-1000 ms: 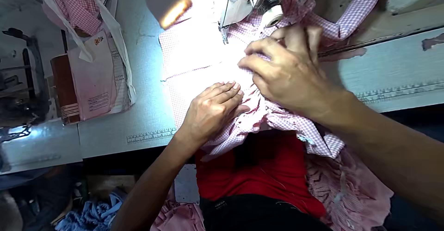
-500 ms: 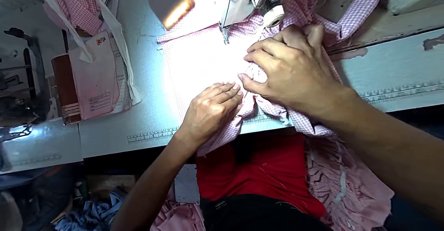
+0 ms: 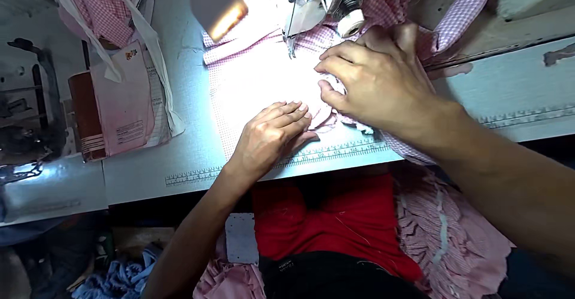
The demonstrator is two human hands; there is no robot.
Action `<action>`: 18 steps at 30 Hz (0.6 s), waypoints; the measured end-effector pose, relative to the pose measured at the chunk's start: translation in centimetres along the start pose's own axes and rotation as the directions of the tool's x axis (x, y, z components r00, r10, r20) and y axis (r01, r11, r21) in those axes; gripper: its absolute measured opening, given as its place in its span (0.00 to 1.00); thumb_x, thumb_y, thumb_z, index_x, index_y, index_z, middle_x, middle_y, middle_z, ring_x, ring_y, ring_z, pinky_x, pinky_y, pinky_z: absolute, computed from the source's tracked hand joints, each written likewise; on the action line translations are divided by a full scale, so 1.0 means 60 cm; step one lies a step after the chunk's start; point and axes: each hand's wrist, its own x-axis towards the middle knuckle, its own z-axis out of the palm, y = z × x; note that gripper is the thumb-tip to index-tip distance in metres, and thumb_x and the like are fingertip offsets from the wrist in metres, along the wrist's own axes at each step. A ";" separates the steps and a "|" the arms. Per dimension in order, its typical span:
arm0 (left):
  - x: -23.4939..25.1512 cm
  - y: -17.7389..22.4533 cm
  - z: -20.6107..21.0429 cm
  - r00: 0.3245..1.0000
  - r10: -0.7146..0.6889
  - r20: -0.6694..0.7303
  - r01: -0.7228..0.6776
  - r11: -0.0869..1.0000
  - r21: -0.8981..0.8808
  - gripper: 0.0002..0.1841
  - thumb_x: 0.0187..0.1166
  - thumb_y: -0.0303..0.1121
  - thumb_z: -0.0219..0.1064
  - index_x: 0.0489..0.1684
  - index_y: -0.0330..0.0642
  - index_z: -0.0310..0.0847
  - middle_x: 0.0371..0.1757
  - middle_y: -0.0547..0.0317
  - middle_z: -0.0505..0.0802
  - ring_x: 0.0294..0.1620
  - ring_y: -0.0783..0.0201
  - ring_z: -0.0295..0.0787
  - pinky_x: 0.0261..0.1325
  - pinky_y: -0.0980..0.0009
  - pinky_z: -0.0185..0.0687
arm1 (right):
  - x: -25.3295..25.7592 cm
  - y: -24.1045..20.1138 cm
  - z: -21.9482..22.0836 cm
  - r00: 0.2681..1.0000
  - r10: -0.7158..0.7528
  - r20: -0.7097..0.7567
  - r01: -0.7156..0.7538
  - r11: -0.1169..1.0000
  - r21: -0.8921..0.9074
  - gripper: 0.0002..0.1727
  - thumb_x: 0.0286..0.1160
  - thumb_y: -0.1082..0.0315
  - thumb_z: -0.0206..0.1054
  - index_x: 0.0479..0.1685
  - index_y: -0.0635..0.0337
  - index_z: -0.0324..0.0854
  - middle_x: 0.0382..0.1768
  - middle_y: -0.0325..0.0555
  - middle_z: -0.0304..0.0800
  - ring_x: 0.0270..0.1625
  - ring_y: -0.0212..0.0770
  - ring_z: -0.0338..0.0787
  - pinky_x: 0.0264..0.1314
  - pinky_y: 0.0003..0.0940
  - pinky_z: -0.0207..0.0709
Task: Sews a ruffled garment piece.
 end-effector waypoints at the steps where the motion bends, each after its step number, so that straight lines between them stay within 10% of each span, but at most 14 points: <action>1: 0.002 -0.007 0.002 1.000 0.004 -0.002 -0.004 1.000 -0.002 0.15 0.84 0.41 0.68 0.57 0.43 0.95 0.64 0.55 0.95 0.74 0.56 0.87 0.82 0.61 0.76 | 0.006 0.002 -0.003 1.000 0.013 0.018 -0.013 1.000 -0.007 0.22 0.88 0.54 0.50 0.65 0.53 0.85 0.68 0.51 0.86 0.71 0.64 0.79 0.69 0.72 0.58; 15: 0.054 -0.093 -0.007 0.999 0.032 0.015 -0.032 0.999 0.000 0.18 0.87 0.48 0.64 0.61 0.51 0.94 0.68 0.63 0.94 0.78 0.59 0.84 0.88 0.47 0.63 | 0.043 0.002 -0.012 0.977 0.083 -0.196 -0.099 0.992 -0.073 0.22 0.89 0.55 0.54 0.60 0.64 0.85 0.60 0.68 0.88 0.72 0.75 0.78 0.73 0.75 0.61; 18: 0.054 -0.094 -0.005 0.999 0.042 0.000 -0.042 0.999 -0.006 0.18 0.87 0.48 0.63 0.59 0.51 0.95 0.67 0.63 0.95 0.78 0.58 0.84 0.88 0.47 0.62 | 0.018 -0.040 0.001 0.967 0.002 -0.255 0.010 0.999 0.044 0.17 0.89 0.63 0.55 0.60 0.56 0.89 0.56 0.54 0.92 0.63 0.59 0.86 0.64 0.59 0.73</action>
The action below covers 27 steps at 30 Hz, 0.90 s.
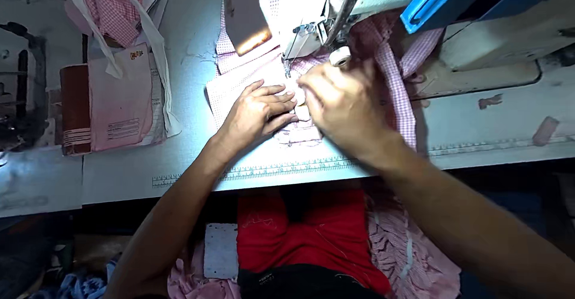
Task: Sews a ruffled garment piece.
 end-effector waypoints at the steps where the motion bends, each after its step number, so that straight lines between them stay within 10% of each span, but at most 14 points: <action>1: 0.000 -0.002 0.001 1.000 0.013 -0.005 -0.013 1.000 0.005 0.17 0.87 0.47 0.63 0.58 0.52 0.95 0.66 0.62 0.95 0.78 0.58 0.84 0.88 0.47 0.63 | -0.005 -0.002 0.013 1.000 -0.004 0.019 0.003 0.998 0.063 0.16 0.89 0.63 0.55 0.59 0.54 0.90 0.55 0.49 0.92 0.62 0.55 0.87 0.64 0.52 0.75; 9: -0.004 -0.073 -0.040 1.000 -0.007 0.005 0.007 0.997 -0.079 0.18 0.86 0.33 0.59 0.68 0.48 0.88 0.66 0.56 0.92 0.74 0.57 0.82 0.81 0.58 0.72 | -0.003 0.020 0.039 0.997 0.041 0.065 -0.050 0.987 0.150 0.15 0.82 0.64 0.59 0.53 0.50 0.92 0.51 0.48 0.90 0.58 0.52 0.85 0.61 0.46 0.76; 13: 0.000 -0.062 -0.061 0.969 -0.169 -0.179 0.202 0.961 0.188 0.17 0.76 0.25 0.58 0.50 0.50 0.94 0.61 0.54 0.92 0.71 0.47 0.80 0.74 0.50 0.69 | -0.016 0.011 0.029 0.997 0.024 0.074 -0.036 0.987 0.159 0.13 0.82 0.67 0.62 0.55 0.53 0.91 0.55 0.50 0.87 0.60 0.55 0.83 0.60 0.50 0.76; 19: 0.018 -0.008 0.000 0.993 -0.022 -0.112 0.027 0.999 0.039 0.14 0.83 0.40 0.67 0.55 0.45 0.94 0.55 0.57 0.97 0.61 0.56 0.90 0.66 0.61 0.82 | -0.021 0.010 0.024 0.998 0.036 0.048 -0.046 0.973 0.228 0.11 0.82 0.67 0.66 0.53 0.56 0.91 0.56 0.51 0.88 0.60 0.53 0.84 0.61 0.48 0.77; 27: 0.039 -0.024 -0.013 0.983 0.185 0.015 -0.183 0.951 0.249 0.12 0.87 0.31 0.57 0.48 0.38 0.88 0.45 0.48 0.92 0.55 0.48 0.88 0.62 0.55 0.78 | -0.008 0.020 0.030 0.993 0.095 0.064 -0.111 0.943 0.315 0.10 0.79 0.65 0.68 0.50 0.54 0.93 0.54 0.46 0.91 0.61 0.47 0.86 0.65 0.45 0.77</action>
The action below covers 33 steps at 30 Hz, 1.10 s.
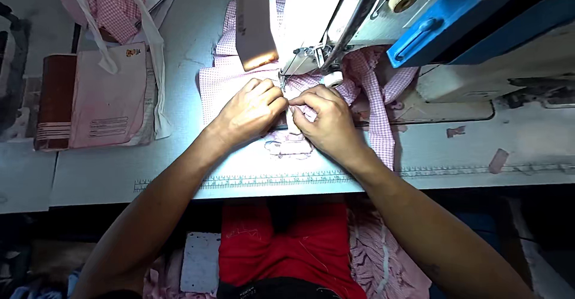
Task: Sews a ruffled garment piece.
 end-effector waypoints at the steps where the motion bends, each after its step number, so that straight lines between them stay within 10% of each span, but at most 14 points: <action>1: -0.001 -0.004 0.001 1.000 -0.012 -0.003 0.012 0.999 -0.037 0.13 0.84 0.33 0.59 0.50 0.38 0.88 0.47 0.48 0.93 0.55 0.48 0.88 0.60 0.56 0.79 | 0.005 0.005 0.002 1.000 0.015 -0.003 -0.015 1.000 0.009 0.10 0.79 0.64 0.68 0.49 0.53 0.94 0.53 0.45 0.92 0.61 0.46 0.86 0.66 0.44 0.77; 11: 0.014 -0.005 -0.001 1.000 0.014 -0.011 -0.014 0.998 0.064 0.12 0.88 0.32 0.56 0.46 0.38 0.87 0.42 0.48 0.92 0.49 0.48 0.87 0.54 0.55 0.77 | 0.023 0.015 -0.003 0.992 0.110 0.053 -0.115 0.988 0.099 0.10 0.77 0.60 0.70 0.45 0.54 0.94 0.49 0.45 0.93 0.58 0.41 0.88 0.65 0.43 0.78; 20: -0.007 0.035 -0.002 0.995 -0.001 -0.104 -0.018 0.982 -0.188 0.11 0.79 0.34 0.64 0.36 0.37 0.91 0.34 0.50 0.91 0.45 0.50 0.88 0.49 0.58 0.81 | 0.029 0.028 -0.012 0.995 0.083 0.062 -0.088 0.992 0.091 0.12 0.78 0.60 0.67 0.47 0.49 0.96 0.47 0.42 0.93 0.56 0.38 0.89 0.63 0.41 0.79; 33: -0.033 0.080 0.010 0.989 -0.060 -0.134 0.037 0.986 -0.164 0.09 0.78 0.32 0.68 0.33 0.39 0.93 0.37 0.54 0.94 0.47 0.54 0.90 0.49 0.63 0.81 | 0.015 0.028 -0.016 0.999 0.020 0.050 -0.019 1.000 -0.021 0.12 0.79 0.68 0.65 0.55 0.55 0.91 0.53 0.52 0.88 0.61 0.52 0.85 0.66 0.51 0.75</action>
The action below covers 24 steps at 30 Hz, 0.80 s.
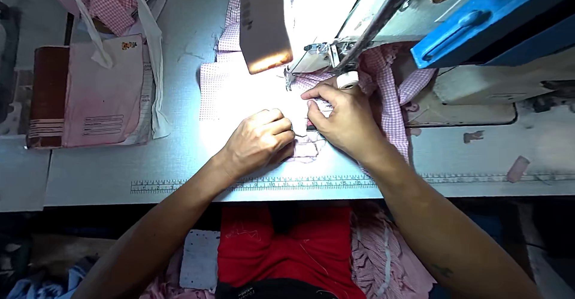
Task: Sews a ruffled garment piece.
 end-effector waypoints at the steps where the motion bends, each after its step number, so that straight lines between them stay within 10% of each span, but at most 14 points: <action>1: 0.003 -0.004 -0.001 1.000 -0.001 0.002 0.001 1.000 -0.003 0.09 0.79 0.31 0.67 0.34 0.38 0.93 0.37 0.53 0.94 0.47 0.53 0.90 0.48 0.63 0.81 | 0.003 0.002 0.003 1.000 0.002 -0.005 -0.002 1.000 -0.017 0.13 0.79 0.66 0.64 0.55 0.54 0.92 0.54 0.50 0.89 0.62 0.50 0.85 0.68 0.50 0.75; 18: 0.036 -0.101 -0.005 0.998 -0.063 0.027 0.062 0.998 0.029 0.13 0.82 0.34 0.63 0.42 0.41 0.95 0.42 0.55 0.94 0.50 0.56 0.88 0.55 0.65 0.81 | -0.003 -0.013 -0.005 0.999 -0.043 -0.026 0.037 0.982 -0.184 0.17 0.88 0.58 0.61 0.66 0.51 0.87 0.65 0.54 0.87 0.69 0.54 0.85 0.71 0.52 0.78; 22: 0.040 -0.116 -0.005 0.971 -0.236 -0.022 0.230 0.961 -0.156 0.12 0.79 0.36 0.64 0.38 0.44 0.96 0.43 0.58 0.97 0.54 0.61 0.91 0.61 0.63 0.83 | -0.092 0.010 -0.106 0.911 -0.166 -0.379 0.106 0.979 -0.174 0.15 0.82 0.65 0.67 0.60 0.60 0.90 0.60 0.53 0.91 0.66 0.49 0.87 0.71 0.47 0.79; 24: 0.055 -0.141 -0.010 0.939 -0.342 -0.045 0.325 0.920 -0.220 0.12 0.79 0.33 0.62 0.45 0.44 0.95 0.47 0.57 0.97 0.56 0.62 0.92 0.64 0.60 0.83 | -0.123 0.071 -0.207 0.832 -0.018 -0.555 -0.092 0.981 -0.170 0.16 0.85 0.68 0.64 0.58 0.74 0.82 0.54 0.59 0.90 0.58 0.44 0.90 0.65 0.41 0.84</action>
